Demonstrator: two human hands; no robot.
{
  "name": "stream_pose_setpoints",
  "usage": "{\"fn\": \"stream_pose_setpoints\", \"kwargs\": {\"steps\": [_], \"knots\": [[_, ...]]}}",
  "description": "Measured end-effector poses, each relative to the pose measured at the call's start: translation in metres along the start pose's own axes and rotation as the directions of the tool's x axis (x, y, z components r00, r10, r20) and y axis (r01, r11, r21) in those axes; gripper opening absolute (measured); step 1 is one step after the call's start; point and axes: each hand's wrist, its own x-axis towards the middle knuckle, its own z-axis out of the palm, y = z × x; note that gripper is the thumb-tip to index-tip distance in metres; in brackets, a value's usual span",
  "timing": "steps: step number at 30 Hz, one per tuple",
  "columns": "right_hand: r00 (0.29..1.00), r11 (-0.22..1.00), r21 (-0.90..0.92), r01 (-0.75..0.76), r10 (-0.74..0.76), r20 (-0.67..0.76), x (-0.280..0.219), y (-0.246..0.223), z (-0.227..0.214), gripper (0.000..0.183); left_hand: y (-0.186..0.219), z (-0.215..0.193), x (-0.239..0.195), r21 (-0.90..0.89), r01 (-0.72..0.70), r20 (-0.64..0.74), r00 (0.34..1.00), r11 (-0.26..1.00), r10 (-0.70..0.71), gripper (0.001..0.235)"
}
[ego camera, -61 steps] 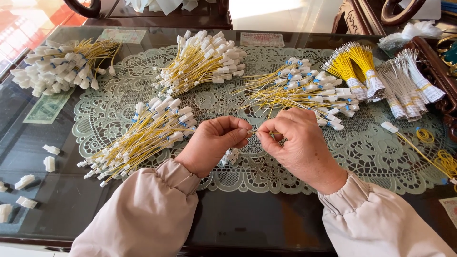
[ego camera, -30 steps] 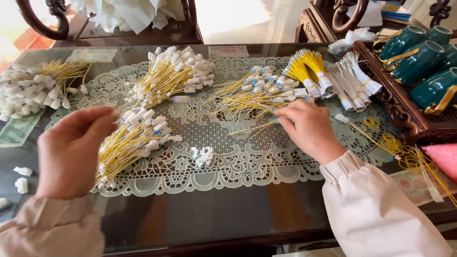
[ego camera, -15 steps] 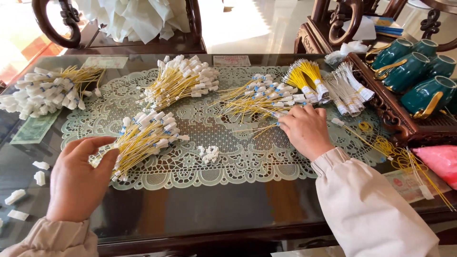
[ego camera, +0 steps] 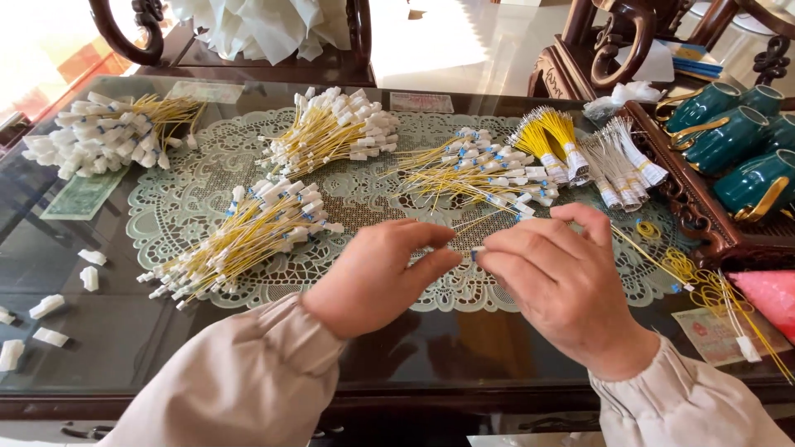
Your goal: Assembling small white plastic caps onto thin wire stems for decorative items
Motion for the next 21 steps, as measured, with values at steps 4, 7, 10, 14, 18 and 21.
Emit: {"fn": "stream_pose_setpoints", "kwargs": {"steps": [4,7,10,14,18,21], "knots": [[1.0,0.999,0.045,0.028,-0.028,0.001,-0.001,-0.005,-0.01,0.009,0.011,0.005,0.006,-0.224,0.319,0.235,0.935,0.921,-0.266,0.019],[0.999,0.998,0.06,0.037,-0.036,-0.005,-0.005,-0.003,-0.008,0.011,0.004,0.01,0.001,-0.377,0.347,0.211,0.935,0.859,-0.285,0.014],[1.0,0.997,0.08,0.005,-0.005,0.004,-0.007,0.003,-0.009,0.019,-0.01,0.002,-0.006,-0.31,0.383,0.169,0.923,0.87,-0.346,0.015],[1.0,0.991,0.132,-0.03,0.029,0.008,-0.021,0.022,-0.003,0.013,-0.021,-0.025,-0.016,-0.242,0.518,0.195,0.854,0.821,-0.481,0.018],[0.993,0.972,0.201,-0.12,0.114,0.04,-0.034,0.035,0.02,0.018,-0.037,-0.027,-0.022,-0.249,0.586,0.129,0.81,0.771,-0.573,0.017],[0.97,0.944,0.235,-0.232,0.207,0.127,-0.037,0.041,0.043,0.013,-0.047,-0.015,-0.019,-0.254,0.559,0.074,0.825,0.79,-0.56,0.016]]}}
